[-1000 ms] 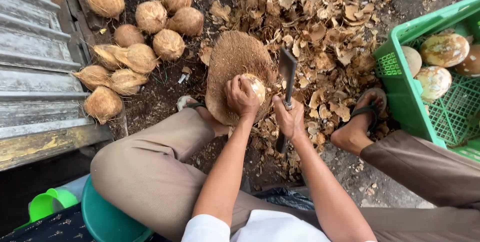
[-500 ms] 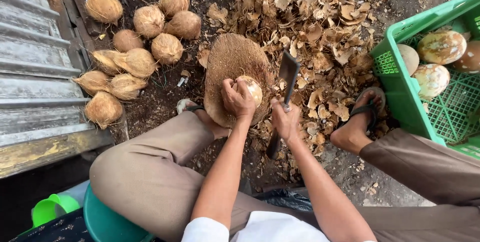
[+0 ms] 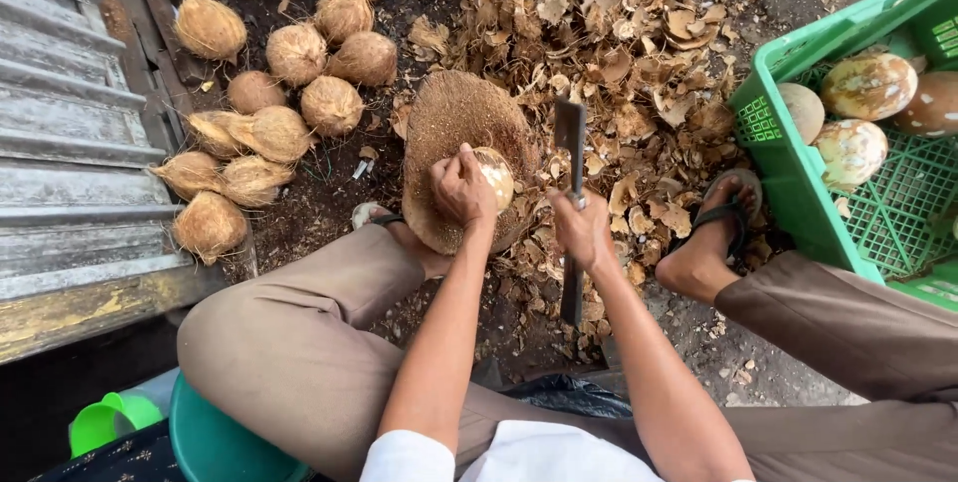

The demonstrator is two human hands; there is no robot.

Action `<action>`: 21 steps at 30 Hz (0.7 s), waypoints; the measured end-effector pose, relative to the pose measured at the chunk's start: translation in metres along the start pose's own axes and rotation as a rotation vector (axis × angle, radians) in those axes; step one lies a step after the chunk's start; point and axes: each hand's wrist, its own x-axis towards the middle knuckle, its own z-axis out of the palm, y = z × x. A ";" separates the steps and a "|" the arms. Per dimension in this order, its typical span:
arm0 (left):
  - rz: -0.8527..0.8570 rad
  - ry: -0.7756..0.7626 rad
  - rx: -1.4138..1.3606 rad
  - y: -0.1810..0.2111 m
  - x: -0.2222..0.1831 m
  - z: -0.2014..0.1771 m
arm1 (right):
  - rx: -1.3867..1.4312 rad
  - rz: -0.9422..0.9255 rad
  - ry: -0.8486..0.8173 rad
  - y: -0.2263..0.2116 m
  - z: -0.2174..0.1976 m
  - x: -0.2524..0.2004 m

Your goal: A person is sitting on a stool and using a knife to peel the outer husk off a coconut.

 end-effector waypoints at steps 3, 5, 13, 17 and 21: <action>0.028 -0.080 0.049 -0.008 0.017 0.005 | 0.039 -0.053 0.025 -0.028 -0.002 0.003; 0.029 -0.073 0.076 0.005 0.021 0.001 | 0.001 -0.077 0.024 -0.029 0.009 0.003; 0.081 -0.029 0.125 0.024 0.017 -0.010 | -0.282 0.092 -0.093 -0.012 0.037 -0.011; -0.011 -0.128 0.140 0.018 0.017 -0.015 | -0.119 -0.082 0.029 -0.027 0.043 -0.009; 0.006 -0.135 0.097 0.018 0.015 -0.008 | -0.173 -0.053 -0.034 0.031 0.038 0.004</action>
